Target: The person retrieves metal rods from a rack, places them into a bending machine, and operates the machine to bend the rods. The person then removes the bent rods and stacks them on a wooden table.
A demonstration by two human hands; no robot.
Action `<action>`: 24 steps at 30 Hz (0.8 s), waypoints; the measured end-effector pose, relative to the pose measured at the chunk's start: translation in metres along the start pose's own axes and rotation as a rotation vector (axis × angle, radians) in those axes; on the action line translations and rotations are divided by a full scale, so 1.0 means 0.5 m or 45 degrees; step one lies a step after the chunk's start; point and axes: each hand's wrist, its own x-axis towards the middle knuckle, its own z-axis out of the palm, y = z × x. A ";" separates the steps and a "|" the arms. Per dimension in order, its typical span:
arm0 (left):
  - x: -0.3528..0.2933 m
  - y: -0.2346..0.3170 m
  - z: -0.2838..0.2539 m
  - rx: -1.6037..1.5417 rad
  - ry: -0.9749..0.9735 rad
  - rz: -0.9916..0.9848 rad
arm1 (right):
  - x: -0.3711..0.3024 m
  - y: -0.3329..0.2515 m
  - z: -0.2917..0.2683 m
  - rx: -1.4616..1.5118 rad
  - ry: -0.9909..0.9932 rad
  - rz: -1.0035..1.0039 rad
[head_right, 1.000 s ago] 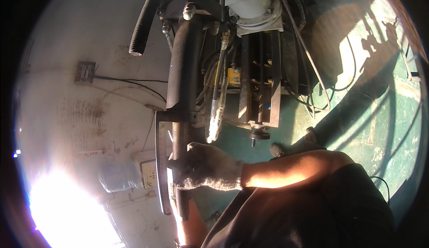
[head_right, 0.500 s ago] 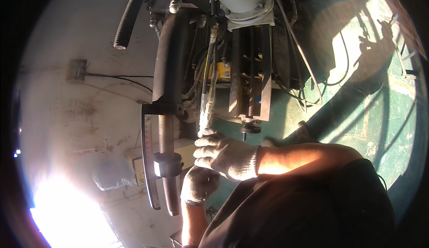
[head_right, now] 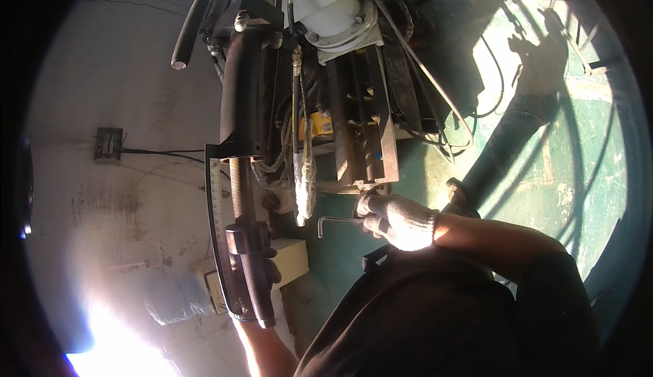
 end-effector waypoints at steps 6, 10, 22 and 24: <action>0.045 0.079 -0.004 -0.975 -0.596 0.033 | -0.032 0.041 0.122 -0.563 0.512 -1.073; -0.002 0.147 0.058 -0.693 -0.424 0.084 | -0.044 0.004 0.169 -0.570 0.599 -1.322; 0.042 0.091 0.040 -0.375 -0.302 0.313 | 0.034 -0.044 0.195 -0.573 0.465 -1.611; 0.037 0.081 0.041 -0.519 -0.281 0.247 | 0.044 -0.039 0.193 -0.577 0.500 -1.565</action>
